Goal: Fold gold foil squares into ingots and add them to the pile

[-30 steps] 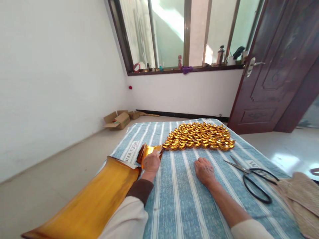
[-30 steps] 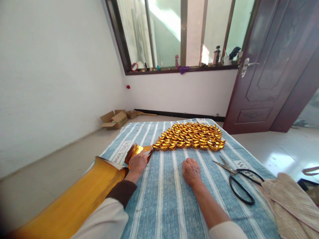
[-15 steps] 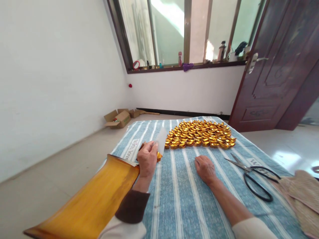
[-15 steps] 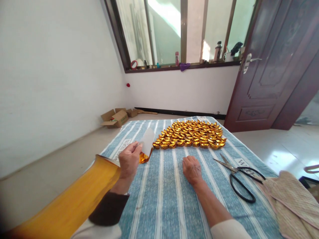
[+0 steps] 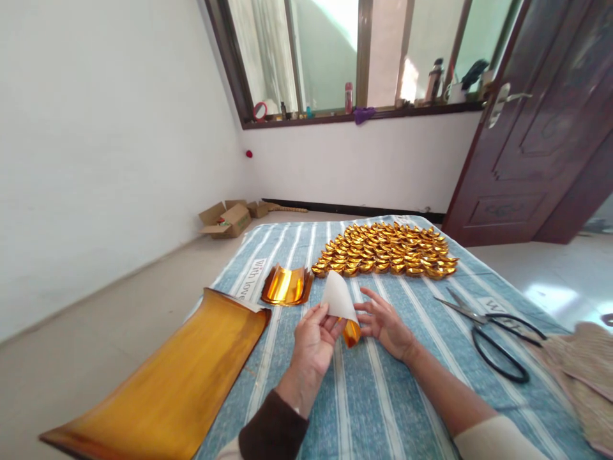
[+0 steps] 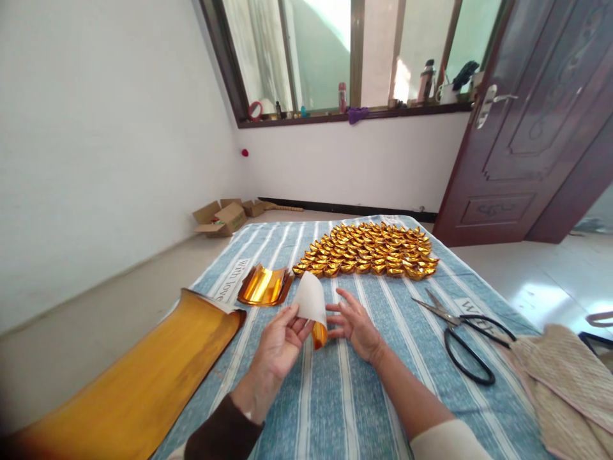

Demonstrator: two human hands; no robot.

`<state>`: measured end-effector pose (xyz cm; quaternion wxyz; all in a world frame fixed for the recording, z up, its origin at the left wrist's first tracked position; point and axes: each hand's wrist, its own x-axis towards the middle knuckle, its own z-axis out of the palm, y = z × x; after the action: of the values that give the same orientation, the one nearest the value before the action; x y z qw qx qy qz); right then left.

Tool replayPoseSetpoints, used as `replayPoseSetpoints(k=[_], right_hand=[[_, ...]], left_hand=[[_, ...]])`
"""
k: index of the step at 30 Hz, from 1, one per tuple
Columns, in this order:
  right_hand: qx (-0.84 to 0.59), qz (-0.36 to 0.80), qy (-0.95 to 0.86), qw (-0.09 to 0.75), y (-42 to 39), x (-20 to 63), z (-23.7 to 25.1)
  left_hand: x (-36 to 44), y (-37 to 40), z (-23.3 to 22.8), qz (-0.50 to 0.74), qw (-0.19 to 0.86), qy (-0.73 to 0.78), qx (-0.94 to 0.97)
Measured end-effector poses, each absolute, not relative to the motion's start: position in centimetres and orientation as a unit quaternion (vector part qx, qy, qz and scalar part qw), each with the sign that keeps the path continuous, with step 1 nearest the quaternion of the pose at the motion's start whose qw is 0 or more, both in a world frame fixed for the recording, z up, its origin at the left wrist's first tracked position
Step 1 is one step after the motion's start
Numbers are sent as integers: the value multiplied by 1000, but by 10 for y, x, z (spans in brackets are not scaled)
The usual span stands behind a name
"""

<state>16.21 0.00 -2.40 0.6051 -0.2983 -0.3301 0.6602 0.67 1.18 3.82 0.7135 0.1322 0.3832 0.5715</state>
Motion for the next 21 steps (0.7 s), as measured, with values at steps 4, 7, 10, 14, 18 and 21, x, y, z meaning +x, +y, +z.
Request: replayPoseSetpoints(k=[4,7,10,14,18,21], right_hand=[[-229,716,-304,585,-3,158,-18],[-240,686,-290,622,-1,165,-15],[-299,625,-287,662,3,177,-15],[-393,575,-285,659,7,191,-16],[-528,493,-354,594,6,197,-21],[-628,411,-447,487,5,198,-26]], left_hand=[[16,7,54,548,748,351,129],[19,8,56,542,752,349,137],[14,13,45,543,729,385,158],[-2,16,26,492,689,480,230],[-16,11,18,397,633,563,353],[-22,8,18,328,590,603,425]])
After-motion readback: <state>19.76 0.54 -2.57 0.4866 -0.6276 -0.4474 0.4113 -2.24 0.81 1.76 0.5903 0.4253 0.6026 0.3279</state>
